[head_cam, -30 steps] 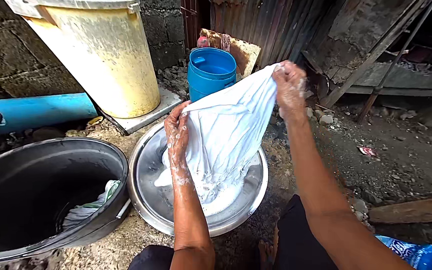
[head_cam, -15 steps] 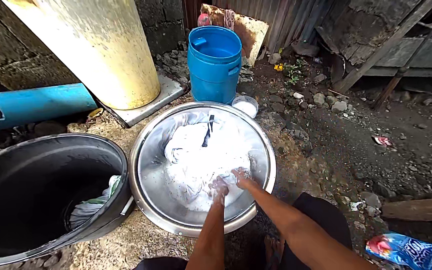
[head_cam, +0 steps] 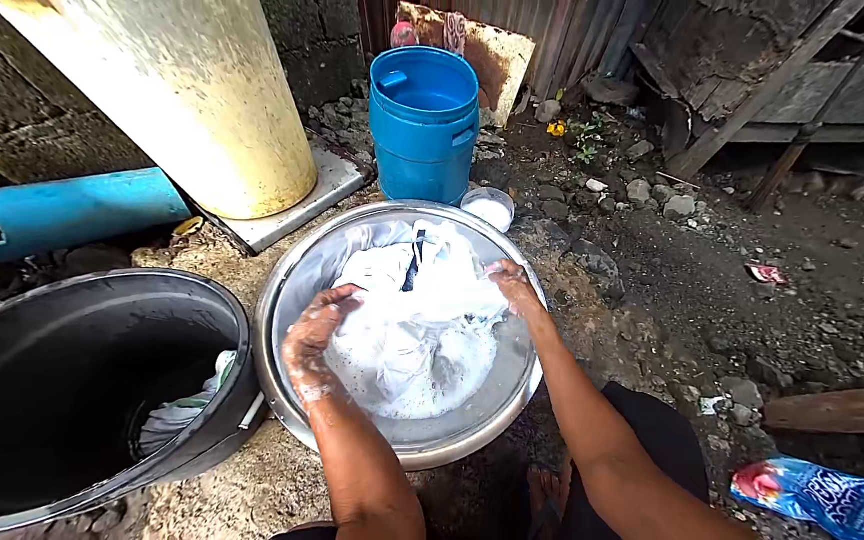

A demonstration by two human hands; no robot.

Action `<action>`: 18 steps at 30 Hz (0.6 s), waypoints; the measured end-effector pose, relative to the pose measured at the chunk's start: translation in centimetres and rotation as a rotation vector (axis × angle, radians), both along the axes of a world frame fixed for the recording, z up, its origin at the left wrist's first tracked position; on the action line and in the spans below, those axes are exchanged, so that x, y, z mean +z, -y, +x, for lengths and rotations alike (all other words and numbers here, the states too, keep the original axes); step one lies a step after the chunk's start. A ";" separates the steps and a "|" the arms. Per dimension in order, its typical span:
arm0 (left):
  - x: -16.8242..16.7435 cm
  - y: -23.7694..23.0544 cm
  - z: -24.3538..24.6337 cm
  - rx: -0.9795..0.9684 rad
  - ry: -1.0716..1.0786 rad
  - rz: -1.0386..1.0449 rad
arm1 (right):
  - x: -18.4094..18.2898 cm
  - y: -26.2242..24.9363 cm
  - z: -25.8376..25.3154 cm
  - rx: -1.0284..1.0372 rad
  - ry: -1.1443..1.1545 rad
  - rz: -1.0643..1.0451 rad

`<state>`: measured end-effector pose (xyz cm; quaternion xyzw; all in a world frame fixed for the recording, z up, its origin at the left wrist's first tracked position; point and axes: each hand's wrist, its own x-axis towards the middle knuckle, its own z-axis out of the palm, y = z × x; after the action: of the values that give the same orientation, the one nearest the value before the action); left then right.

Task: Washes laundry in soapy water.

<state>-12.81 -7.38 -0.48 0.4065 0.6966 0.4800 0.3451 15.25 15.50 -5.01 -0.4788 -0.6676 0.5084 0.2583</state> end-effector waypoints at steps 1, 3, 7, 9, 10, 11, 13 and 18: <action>1.2 0.8 -0.2 0.017 0.002 0.054 | 2.2 0.3 0.2 0.094 0.031 0.050; 3.4 2.2 -0.4 0.057 0.036 0.163 | 6.6 0.9 0.3 0.203 0.071 0.147; 5.3 3.2 -0.2 0.281 0.084 0.272 | 10.8 3.2 -0.1 0.050 0.046 0.390; 3.1 2.2 0.1 0.457 -0.074 0.158 | 8.2 3.3 -1.4 0.015 0.056 0.470; 1.0 1.6 0.1 0.505 -0.154 0.071 | 5.5 3.1 -1.9 0.056 0.119 0.482; -1.4 0.7 -0.2 0.523 -0.209 -0.017 | 2.6 3.0 -2.2 0.135 0.226 0.443; -5.0 -1.0 -0.1 0.497 -0.233 -0.214 | -1.8 3.1 -2.6 0.385 0.529 0.212; -9.9 -2.6 4.4 0.068 0.013 -0.678 | -7.7 7.0 -3.6 0.970 0.761 -0.037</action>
<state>-8.46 -4.77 -10.40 0.2421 0.8275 0.2348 0.4489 11.62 8.50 -12.70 -0.2727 -0.8458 0.3728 -0.2670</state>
